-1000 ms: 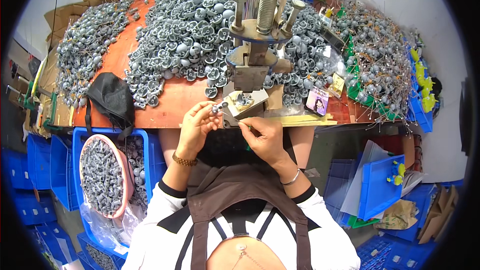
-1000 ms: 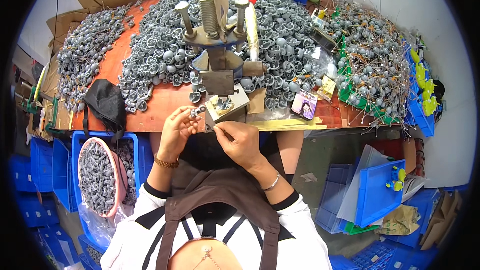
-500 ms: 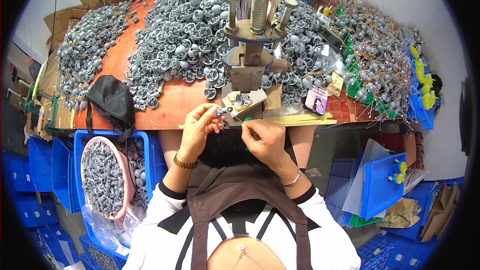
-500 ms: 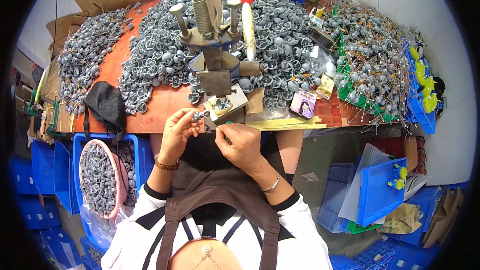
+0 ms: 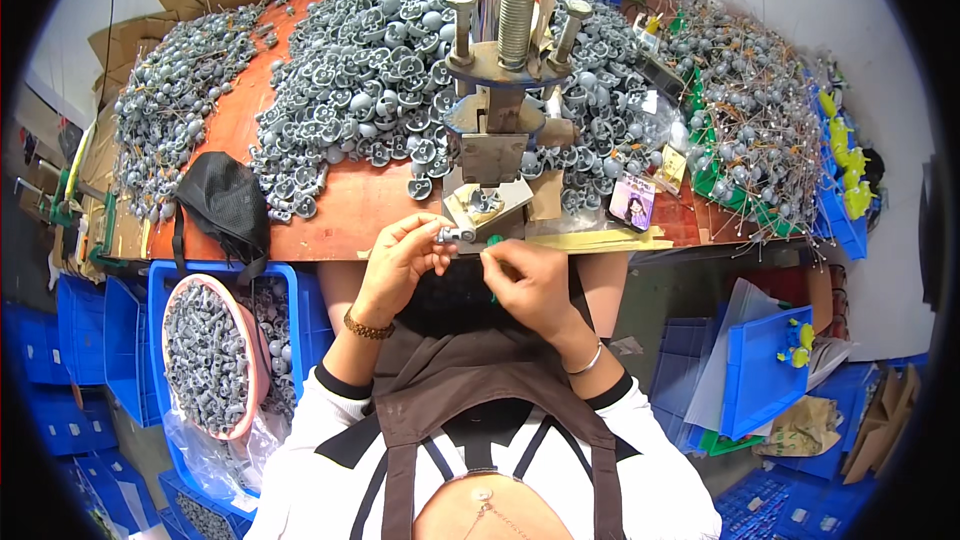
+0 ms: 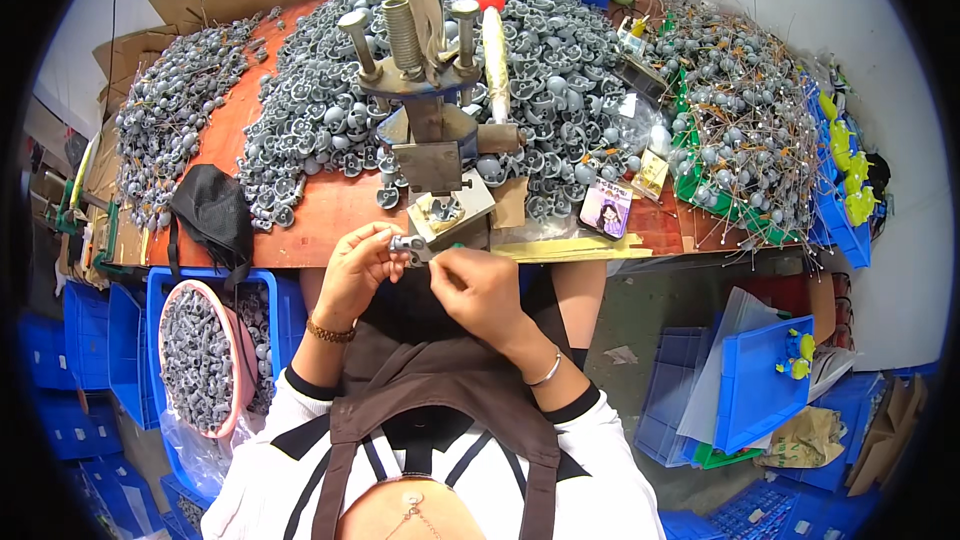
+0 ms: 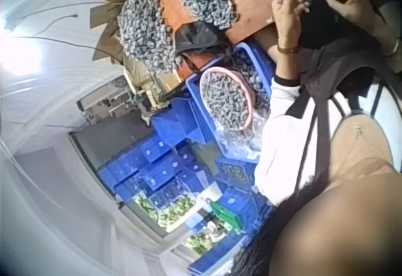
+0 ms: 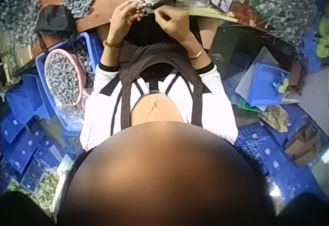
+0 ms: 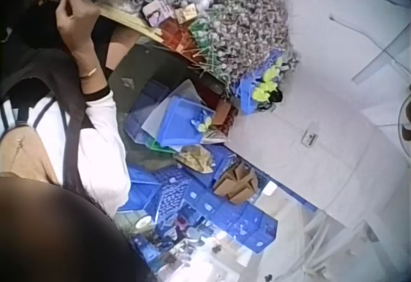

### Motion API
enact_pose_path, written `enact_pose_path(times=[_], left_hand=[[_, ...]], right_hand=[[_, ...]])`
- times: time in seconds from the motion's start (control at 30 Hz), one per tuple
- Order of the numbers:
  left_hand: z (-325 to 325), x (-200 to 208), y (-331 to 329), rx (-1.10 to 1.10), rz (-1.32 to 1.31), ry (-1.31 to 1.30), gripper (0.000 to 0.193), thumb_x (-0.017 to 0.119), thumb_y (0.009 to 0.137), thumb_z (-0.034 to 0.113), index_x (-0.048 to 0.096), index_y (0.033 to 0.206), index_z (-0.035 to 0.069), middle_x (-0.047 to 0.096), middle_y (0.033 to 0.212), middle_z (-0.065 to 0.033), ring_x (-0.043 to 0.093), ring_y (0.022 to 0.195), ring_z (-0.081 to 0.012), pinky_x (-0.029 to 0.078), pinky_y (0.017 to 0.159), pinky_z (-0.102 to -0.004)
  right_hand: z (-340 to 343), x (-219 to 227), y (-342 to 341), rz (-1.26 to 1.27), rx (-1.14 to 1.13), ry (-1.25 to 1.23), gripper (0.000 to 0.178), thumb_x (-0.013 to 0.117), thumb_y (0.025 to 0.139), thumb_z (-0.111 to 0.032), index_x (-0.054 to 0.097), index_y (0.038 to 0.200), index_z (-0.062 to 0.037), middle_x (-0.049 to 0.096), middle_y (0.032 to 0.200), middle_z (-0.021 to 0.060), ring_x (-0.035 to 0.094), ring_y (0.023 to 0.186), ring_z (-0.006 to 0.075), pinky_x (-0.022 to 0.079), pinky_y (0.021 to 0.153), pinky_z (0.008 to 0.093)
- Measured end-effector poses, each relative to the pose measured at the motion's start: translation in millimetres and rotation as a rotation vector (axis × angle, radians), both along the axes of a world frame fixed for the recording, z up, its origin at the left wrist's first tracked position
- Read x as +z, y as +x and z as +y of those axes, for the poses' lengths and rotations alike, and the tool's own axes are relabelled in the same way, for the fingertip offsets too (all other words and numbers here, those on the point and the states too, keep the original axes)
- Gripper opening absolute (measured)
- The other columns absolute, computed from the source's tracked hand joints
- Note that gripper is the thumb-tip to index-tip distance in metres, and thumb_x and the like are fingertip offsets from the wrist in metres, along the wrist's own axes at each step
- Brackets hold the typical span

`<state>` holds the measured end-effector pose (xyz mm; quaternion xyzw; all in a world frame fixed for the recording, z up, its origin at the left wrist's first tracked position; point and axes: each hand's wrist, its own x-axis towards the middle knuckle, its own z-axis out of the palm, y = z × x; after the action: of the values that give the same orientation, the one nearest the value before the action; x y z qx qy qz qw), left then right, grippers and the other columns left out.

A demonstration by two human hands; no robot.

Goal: Assembling small metal components using a manual press machine.

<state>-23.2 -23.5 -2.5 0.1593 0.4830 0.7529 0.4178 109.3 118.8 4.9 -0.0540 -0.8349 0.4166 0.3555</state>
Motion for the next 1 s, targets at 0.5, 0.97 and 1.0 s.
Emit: enact_pose_path(times=[0.5,0.97,1.0], left_hand=[[5,10,13,0.309,1.293,-0.135,0.037,0.051,0.081,-0.012,0.062,0.114,-0.001,0.068,0.104,-0.0156,0.068,0.092,-0.0273,0.053,0.080,-0.0321],[32,2,17,0.255,1.117,-0.375,0.021,0.070,0.079,0.010,0.066,0.099,0.003,0.060,0.080,-0.0096,0.056,0.058,-0.0197,0.045,0.056,-0.0295],[35,-6,11,0.317,1.155,-0.405,0.020,0.069,0.080,0.010,0.066,0.099,0.003,0.059,0.078,-0.0096,0.054,0.057,-0.0197,0.043,0.055,-0.0305]], right_hand=[[19,-9,-7,-0.161,0.239,-1.216,0.012,0.061,0.090,-0.011,0.060,0.098,-0.0017,0.061,0.070,0.0012,0.051,0.054,0.0042,0.041,0.050,0.0169],[26,-32,-30,-0.138,0.145,-0.657,0.012,0.063,0.088,-0.012,0.059,0.089,-0.0015,0.061,0.067,0.0022,0.060,0.062,0.0094,0.047,0.058,0.0237],[26,-36,-34,-0.120,0.019,-0.407,0.010,0.063,0.088,-0.012,0.059,0.088,-0.0033,0.062,0.067,0.0027,0.059,0.057,0.0115,0.045,0.053,0.0249]])
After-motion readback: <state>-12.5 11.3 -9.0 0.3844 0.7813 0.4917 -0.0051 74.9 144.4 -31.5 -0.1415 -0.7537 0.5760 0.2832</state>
